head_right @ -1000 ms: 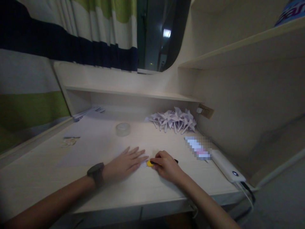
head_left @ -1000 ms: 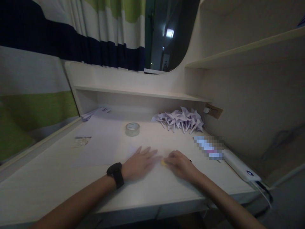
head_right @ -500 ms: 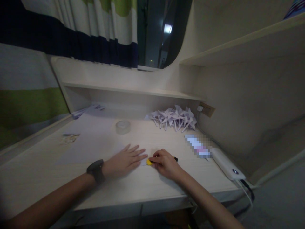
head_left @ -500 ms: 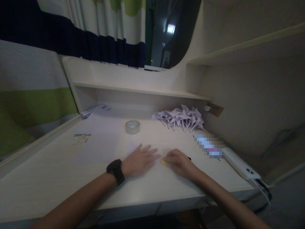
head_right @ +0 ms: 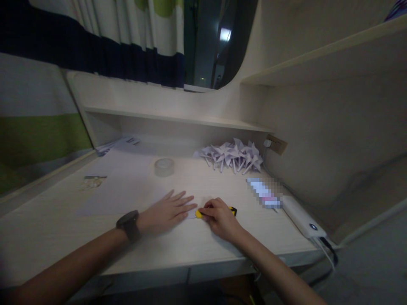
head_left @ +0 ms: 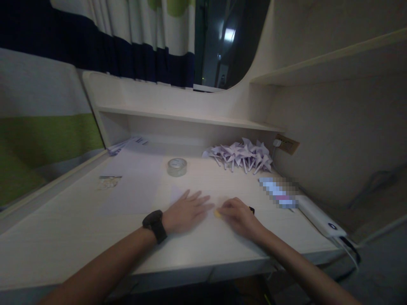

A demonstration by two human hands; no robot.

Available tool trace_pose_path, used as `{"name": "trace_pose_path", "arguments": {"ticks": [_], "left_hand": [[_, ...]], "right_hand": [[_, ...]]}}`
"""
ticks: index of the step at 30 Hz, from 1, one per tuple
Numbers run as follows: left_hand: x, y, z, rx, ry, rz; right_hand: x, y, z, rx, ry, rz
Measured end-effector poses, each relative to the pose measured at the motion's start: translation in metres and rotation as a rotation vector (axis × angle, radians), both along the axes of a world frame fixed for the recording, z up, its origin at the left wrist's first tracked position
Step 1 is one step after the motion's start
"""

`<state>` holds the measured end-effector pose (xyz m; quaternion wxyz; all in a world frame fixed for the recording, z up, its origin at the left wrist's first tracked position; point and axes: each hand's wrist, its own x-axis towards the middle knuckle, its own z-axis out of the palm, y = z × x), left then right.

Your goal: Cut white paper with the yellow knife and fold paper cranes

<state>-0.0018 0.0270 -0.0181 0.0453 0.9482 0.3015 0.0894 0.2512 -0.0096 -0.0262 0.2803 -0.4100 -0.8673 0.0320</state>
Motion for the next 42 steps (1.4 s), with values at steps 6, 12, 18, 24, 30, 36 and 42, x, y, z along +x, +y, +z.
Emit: {"name": "trace_pose_path", "arguments": {"ticks": [6,12,18,24,30,36,42], "left_hand": [[0.0,0.002,-0.002,0.002,-0.008,-0.002],[0.001,-0.001,0.002,-0.002,-0.041,0.001],[0.006,0.006,0.006,0.007,-0.15,0.015],[-0.004,0.007,0.024,0.044,-0.204,-0.036],[-0.02,-0.006,0.015,0.027,-0.036,-0.096],[-0.022,-0.008,0.0,-0.03,0.013,-0.022],[-0.02,-0.01,0.0,-0.025,-0.011,0.021]], "right_hand": [[-0.002,-0.004,0.001,-0.016,0.003,-0.027],[-0.009,-0.015,0.008,-0.046,-0.013,-0.049],[-0.009,-0.016,0.007,-0.067,-0.019,-0.06],[-0.009,-0.015,0.004,-0.034,-0.018,-0.062],[-0.009,-0.016,0.004,-0.038,0.006,-0.05],[-0.009,-0.018,0.007,-0.045,0.014,-0.038],[-0.014,-0.024,0.011,-0.082,-0.015,-0.083]]}}
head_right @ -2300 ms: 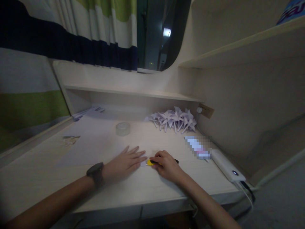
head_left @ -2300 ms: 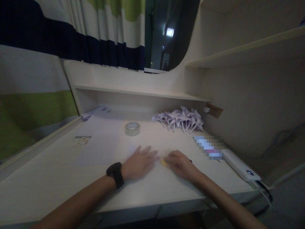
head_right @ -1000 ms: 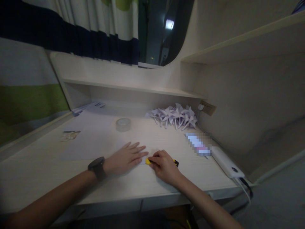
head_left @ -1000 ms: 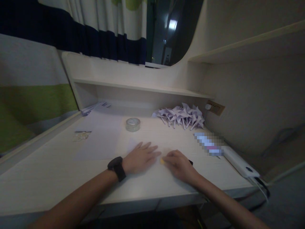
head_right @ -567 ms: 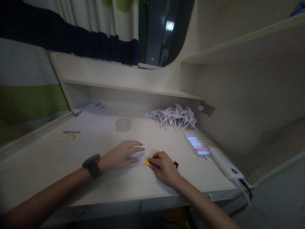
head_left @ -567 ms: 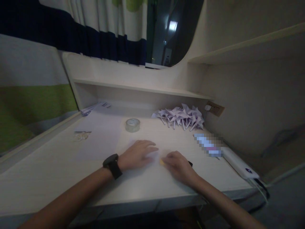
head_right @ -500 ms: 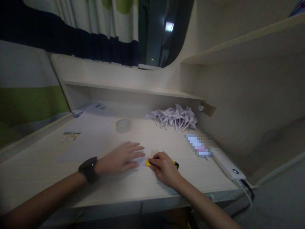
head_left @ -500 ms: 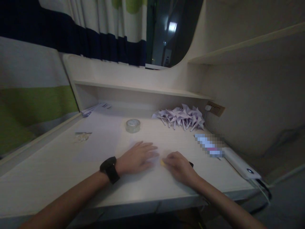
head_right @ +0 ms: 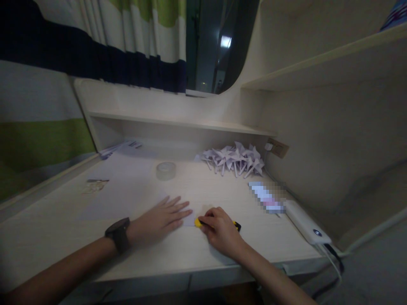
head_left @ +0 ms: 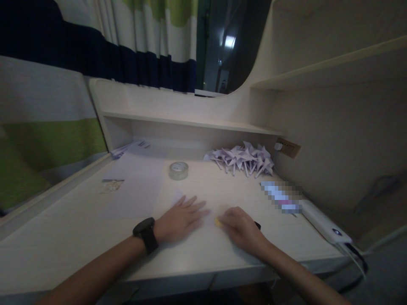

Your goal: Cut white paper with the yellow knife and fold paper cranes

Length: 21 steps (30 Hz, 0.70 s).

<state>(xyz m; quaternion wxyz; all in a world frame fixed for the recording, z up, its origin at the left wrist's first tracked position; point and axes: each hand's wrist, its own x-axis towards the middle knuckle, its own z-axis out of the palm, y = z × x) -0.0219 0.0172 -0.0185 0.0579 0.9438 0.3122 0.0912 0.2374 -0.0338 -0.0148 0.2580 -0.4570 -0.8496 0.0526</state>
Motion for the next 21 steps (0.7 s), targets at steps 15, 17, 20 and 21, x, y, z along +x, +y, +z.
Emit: {"name": "trace_pose_path", "arguments": {"ticks": [15,17,20,21], "left_hand": [[0.003,0.0,0.01,0.246,-0.064,-0.145],[0.006,-0.003,0.012,0.333,-0.019,-0.159],[0.007,-0.009,0.014,0.439,0.074,-0.165],[0.007,-0.011,0.014,0.465,0.095,-0.171]], "right_hand": [[-0.004,-0.01,0.016,-0.124,0.004,0.002],[-0.004,-0.01,0.019,-0.143,0.015,0.029],[-0.004,-0.009,0.021,-0.136,0.0,0.04],[-0.004,-0.009,0.021,-0.127,-0.015,0.032]]}}
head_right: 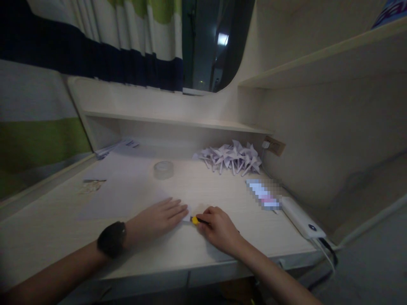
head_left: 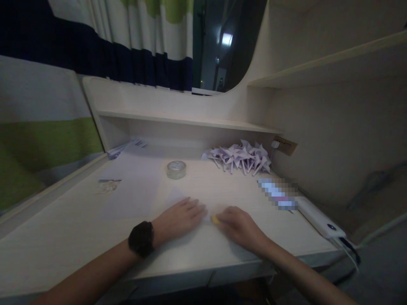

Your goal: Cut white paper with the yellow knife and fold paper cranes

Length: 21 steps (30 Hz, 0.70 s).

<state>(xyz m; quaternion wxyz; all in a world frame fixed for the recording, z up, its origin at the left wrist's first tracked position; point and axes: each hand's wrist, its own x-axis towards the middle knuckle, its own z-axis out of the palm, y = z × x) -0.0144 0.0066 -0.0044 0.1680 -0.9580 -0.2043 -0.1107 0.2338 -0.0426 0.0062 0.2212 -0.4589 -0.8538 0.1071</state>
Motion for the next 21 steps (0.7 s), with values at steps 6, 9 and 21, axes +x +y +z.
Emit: {"name": "trace_pose_path", "arguments": {"ticks": [6,9,21], "left_hand": [[-0.001,0.005,-0.012,0.048,0.005,-0.051],[0.0,0.009,-0.017,0.034,-0.026,-0.047],[0.003,0.003,-0.004,-0.004,-0.009,-0.045]], "right_hand": [[0.0,0.002,0.002,-0.027,-0.063,0.012],[-0.001,0.002,0.005,-0.033,-0.076,0.02],[-0.003,-0.001,0.008,-0.035,-0.088,0.072]]}}
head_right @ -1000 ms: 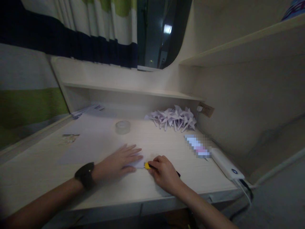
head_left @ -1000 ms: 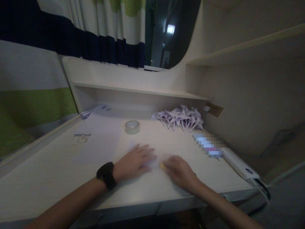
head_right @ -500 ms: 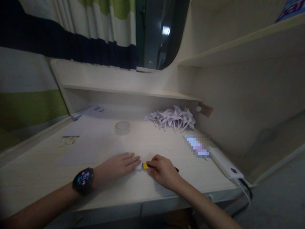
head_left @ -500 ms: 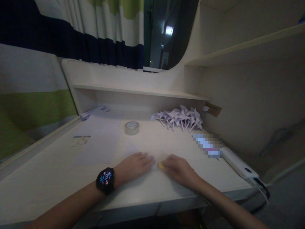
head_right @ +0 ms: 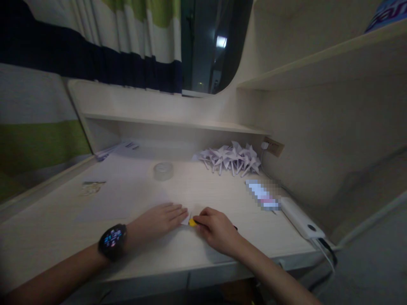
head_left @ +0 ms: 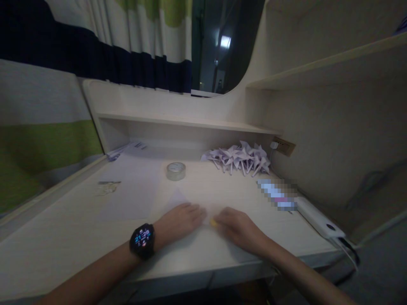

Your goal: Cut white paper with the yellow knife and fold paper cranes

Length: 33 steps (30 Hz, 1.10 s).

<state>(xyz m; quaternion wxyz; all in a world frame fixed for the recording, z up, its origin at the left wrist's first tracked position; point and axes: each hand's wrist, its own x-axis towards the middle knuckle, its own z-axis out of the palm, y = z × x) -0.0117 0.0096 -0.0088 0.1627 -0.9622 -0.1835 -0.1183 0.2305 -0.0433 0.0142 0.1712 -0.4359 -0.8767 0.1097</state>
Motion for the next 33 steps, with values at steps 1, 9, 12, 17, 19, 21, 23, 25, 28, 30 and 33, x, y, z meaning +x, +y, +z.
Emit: {"name": "trace_pose_path", "arguments": {"ticks": [1,9,12,17,19,21,23,25,28,30,33], "left_hand": [[0.0,0.001,-0.001,-0.005,-0.005,0.0],[0.005,-0.005,0.0,-0.042,0.021,0.056],[0.007,-0.006,0.005,-0.042,0.051,0.063],[0.007,-0.006,0.003,-0.024,0.05,0.057],[0.007,-0.005,0.0,-0.014,0.041,0.046],[0.007,-0.004,-0.001,-0.01,0.041,0.033],[0.007,-0.004,-0.002,-0.009,0.046,0.032],[0.007,-0.003,-0.002,-0.009,0.053,0.036],[0.008,-0.003,-0.002,-0.009,0.068,0.042],[0.01,-0.004,-0.001,-0.009,0.081,0.046],[0.012,-0.006,0.001,-0.005,0.108,0.056]], "right_hand": [[0.0,0.0,0.0,-0.005,0.006,0.007],[-0.005,-0.013,0.004,-0.013,0.03,-0.09],[-0.007,-0.016,0.005,-0.013,0.035,-0.097],[-0.007,-0.016,0.005,-0.023,0.058,-0.084],[-0.008,-0.016,0.005,-0.024,0.071,-0.081],[-0.01,-0.016,0.006,-0.023,0.075,-0.077],[-0.011,-0.017,0.006,-0.02,0.067,-0.075],[-0.013,-0.018,0.006,-0.012,0.052,-0.071],[-0.014,-0.019,0.004,0.028,0.01,-0.058],[-0.015,-0.019,0.002,0.063,-0.047,-0.044],[-0.017,-0.018,-0.001,0.121,-0.162,-0.035]]}}
